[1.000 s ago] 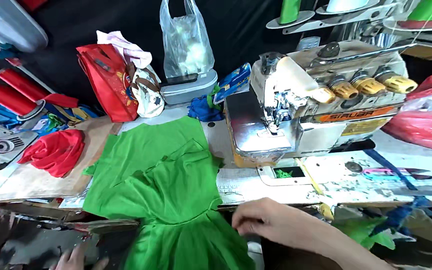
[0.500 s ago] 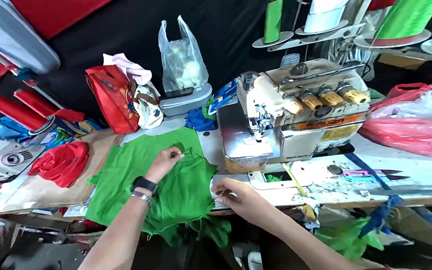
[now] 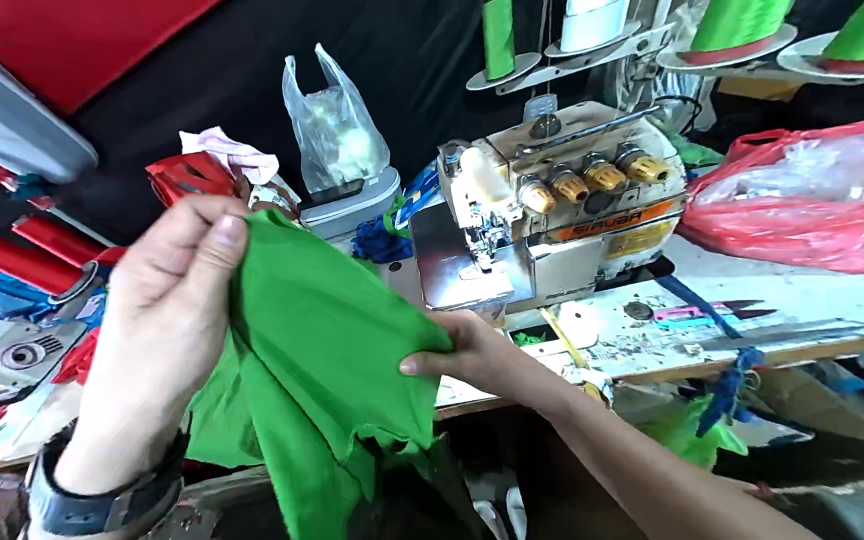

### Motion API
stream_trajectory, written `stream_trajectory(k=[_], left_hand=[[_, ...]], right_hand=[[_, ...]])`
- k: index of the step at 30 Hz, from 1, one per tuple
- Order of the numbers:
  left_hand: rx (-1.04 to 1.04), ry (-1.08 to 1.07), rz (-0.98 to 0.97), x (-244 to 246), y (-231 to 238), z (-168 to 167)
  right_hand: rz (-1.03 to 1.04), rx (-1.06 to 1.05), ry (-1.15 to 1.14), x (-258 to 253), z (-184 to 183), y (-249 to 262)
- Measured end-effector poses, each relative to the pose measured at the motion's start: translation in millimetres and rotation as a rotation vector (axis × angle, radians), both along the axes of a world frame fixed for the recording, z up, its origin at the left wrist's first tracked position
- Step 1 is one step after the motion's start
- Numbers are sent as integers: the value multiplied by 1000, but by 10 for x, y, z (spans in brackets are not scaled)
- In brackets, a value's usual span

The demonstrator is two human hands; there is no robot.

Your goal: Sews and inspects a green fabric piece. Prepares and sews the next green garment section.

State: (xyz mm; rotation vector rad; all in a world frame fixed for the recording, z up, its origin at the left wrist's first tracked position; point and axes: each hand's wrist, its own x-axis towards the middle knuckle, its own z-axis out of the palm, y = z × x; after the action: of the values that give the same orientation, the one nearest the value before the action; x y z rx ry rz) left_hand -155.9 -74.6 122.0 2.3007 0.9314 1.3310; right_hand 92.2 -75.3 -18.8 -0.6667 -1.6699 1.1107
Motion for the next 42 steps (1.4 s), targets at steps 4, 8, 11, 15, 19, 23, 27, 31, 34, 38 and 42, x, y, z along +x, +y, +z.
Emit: stream_trajectory(k=[4,8,11,15,19,23,27,31,34,38,42], left_hand=[[-346,-260,-11,206,6,-104],[-576,-244,-167,365,162,-440],[-623,-344,-240,434,231,-729],[-632,-434,-201,365,294,-1067],[-555,-469,-111,254,317,-1200],[-461,-457,-63,207,263,-1268],[-414,-418,-34,168,158,-1363],[-459,-459,-67,170,36,-1446],[-537,-486,-44,214,-10,-1476],[-424,-190,255,247,76,-1644],[-172,331,571,134,288,-2141]], right_hand=[[-133,-69,378,318,-101,-154],[-243,-148,513,612,-6,-266],[-333,-205,486,735,2,-312],[-369,-308,415,737,-79,-346],[-379,-345,372,724,-116,-336],[-390,-296,368,711,-147,-305],[-351,-320,365,707,-194,-286],[-433,-200,285,695,-231,-312],[-503,-58,144,716,-306,-296],[-606,9,-2,636,-543,-205],[-571,-63,-2,506,-856,-161]])
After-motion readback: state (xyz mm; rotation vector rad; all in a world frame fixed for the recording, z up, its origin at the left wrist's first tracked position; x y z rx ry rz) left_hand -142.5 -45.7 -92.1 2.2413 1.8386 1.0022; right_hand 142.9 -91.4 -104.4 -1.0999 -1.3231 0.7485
